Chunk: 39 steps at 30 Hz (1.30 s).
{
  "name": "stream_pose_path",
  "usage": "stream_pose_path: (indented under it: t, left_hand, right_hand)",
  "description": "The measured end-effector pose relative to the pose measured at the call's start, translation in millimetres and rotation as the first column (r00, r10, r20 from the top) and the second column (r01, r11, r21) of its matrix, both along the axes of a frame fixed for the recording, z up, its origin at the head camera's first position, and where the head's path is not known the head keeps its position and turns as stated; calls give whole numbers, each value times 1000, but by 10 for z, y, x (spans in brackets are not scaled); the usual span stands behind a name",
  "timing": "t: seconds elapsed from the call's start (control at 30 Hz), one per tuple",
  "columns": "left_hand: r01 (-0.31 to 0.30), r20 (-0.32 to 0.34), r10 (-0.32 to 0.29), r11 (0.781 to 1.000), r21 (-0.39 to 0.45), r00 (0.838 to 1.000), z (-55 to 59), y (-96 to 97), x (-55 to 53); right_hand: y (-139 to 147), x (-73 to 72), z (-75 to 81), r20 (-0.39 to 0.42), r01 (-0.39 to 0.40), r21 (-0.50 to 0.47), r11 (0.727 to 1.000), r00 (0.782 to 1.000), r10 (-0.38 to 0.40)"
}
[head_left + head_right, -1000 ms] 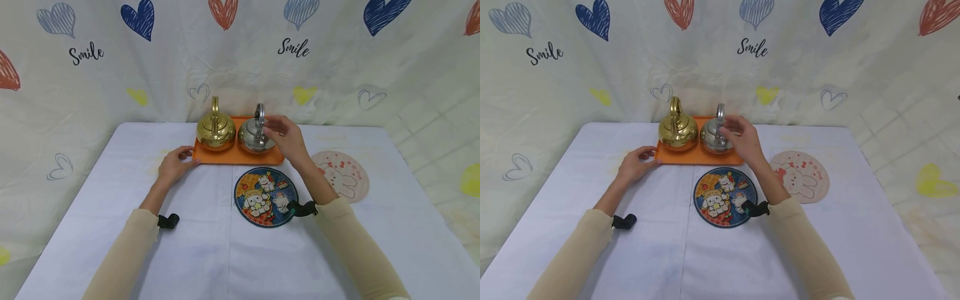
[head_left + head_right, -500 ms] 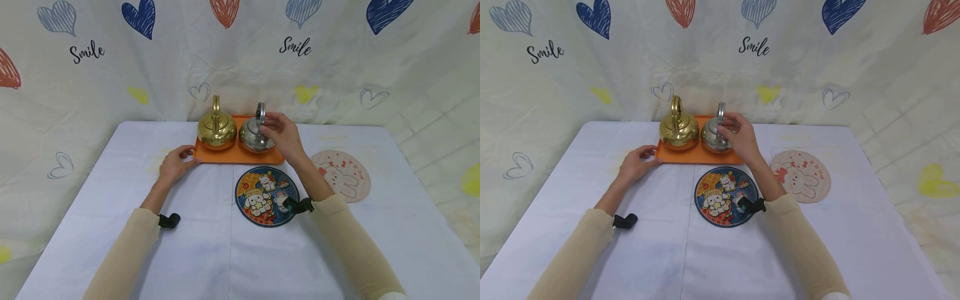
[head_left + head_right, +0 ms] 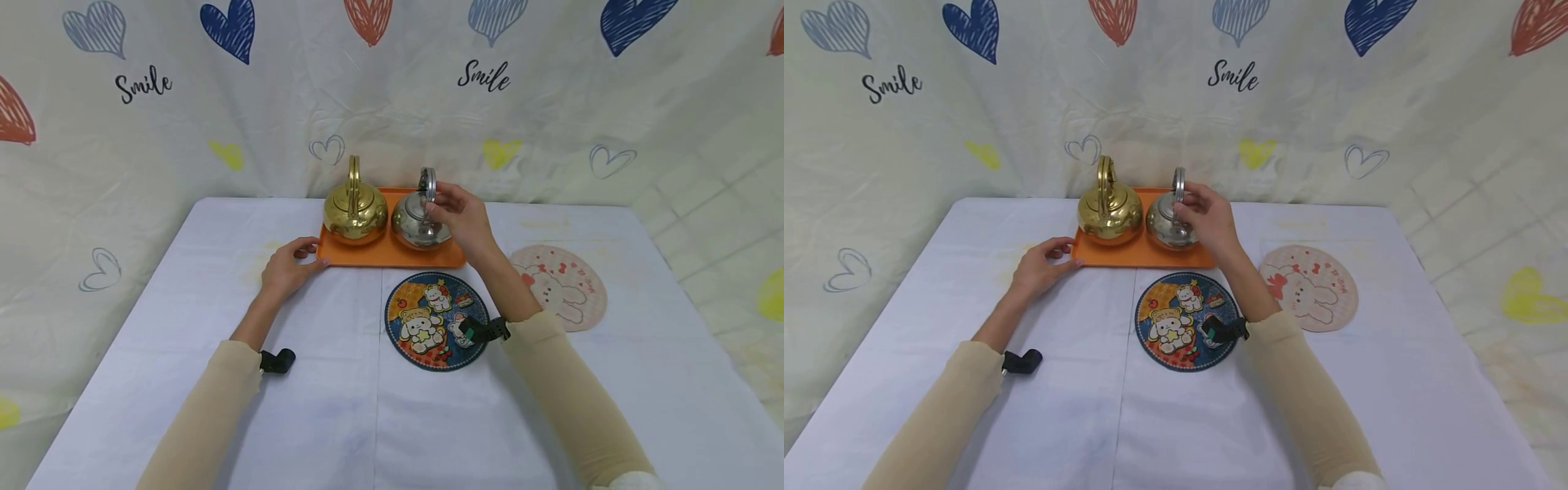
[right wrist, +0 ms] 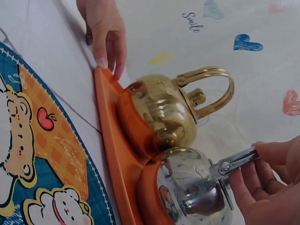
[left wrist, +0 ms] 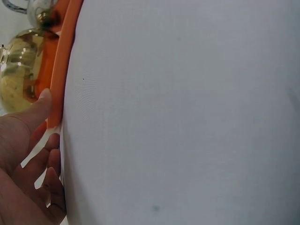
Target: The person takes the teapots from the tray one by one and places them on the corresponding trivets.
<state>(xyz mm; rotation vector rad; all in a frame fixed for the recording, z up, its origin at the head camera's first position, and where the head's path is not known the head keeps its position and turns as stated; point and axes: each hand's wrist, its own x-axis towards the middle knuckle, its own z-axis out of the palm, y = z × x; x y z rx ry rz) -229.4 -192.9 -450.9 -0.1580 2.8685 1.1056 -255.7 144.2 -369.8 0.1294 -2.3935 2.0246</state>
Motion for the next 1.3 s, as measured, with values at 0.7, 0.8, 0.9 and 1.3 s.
stream_pose_path:
  t: [0.7, 0.8, 0.9, 1.3]
  left_hand:
    - [-8, 1, 8, 1000, 3, 1000, -5, 9, 0]
    - [-7, 1, 7, 1000, 7, 1000, -1, 9, 1]
    - [-4, 4, 4, 1000, 4, 1000, 4, 10, 6]
    - [-3, 6, 3, 1000, 11, 1000, 7, 14, 15]
  right_hand:
    - [93, 17, 0, 45, 1, -154, 988, 999, 6]
    - [108, 36, 31, 38, 2, -151, 988, 999, 4]
    - [132, 59, 60, 33, -4, -161, 987, 999, 9]
    - [294, 132, 124, -10, 14, -168, 986, 1000, -16]
